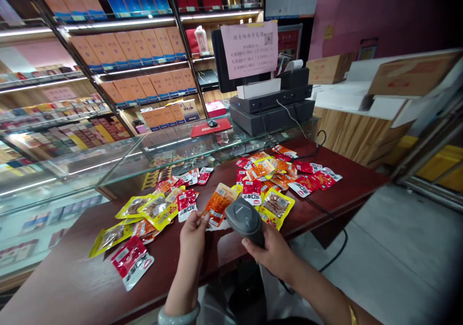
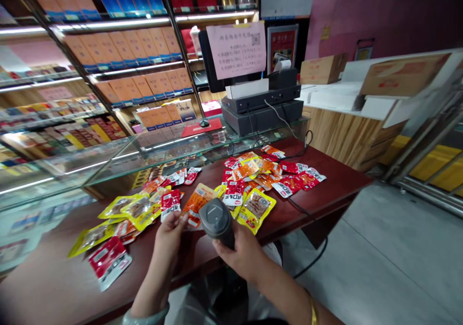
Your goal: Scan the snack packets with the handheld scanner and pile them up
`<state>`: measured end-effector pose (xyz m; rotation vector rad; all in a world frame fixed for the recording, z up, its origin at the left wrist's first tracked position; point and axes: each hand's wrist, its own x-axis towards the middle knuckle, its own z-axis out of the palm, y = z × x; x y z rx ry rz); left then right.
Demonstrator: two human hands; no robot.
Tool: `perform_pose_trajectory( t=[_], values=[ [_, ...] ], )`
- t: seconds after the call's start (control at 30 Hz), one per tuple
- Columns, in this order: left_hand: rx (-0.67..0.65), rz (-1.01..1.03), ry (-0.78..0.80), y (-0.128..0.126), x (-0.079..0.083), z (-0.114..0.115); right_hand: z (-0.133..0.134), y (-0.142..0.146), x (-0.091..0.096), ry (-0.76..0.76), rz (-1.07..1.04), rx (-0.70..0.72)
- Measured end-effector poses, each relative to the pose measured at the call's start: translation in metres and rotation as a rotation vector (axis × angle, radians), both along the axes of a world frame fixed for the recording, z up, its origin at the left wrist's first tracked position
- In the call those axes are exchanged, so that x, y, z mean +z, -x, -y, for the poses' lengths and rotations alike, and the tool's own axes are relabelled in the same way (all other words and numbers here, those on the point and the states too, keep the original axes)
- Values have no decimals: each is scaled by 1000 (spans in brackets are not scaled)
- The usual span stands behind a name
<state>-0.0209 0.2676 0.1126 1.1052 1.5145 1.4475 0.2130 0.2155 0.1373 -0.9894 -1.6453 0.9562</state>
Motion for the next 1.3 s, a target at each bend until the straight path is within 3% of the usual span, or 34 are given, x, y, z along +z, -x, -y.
perform_pose_trajectory(
  t=[0.17,0.33,0.43,0.57,0.7,0.83,0.97,1.13,1.3],
  values=[
    [-109,19,66,-32,7,-21,-3,-9,-8,-4,-27,-21],
    [-121,211,117,-88,20,-53,-6,-19,-16,16,-28,-89],
    [-212,310,128,-113,29,-70,-8,-26,-16,20,-24,-126],
    [-358,171,207,-125,32,-83,-9,-37,-13,56,10,-158],
    [-377,-76,209,-104,24,-88,-9,-44,-15,130,39,-229],
    [-210,-443,118,-52,20,-85,-10,-42,-18,127,50,-234],
    [-37,-845,143,-4,25,-90,-10,-31,-16,109,52,-180],
    [-83,-1301,56,18,25,-131,-12,-12,-16,65,53,-80],
    [-162,-1521,136,20,18,-180,-14,-5,-27,59,76,-39]
  ],
)
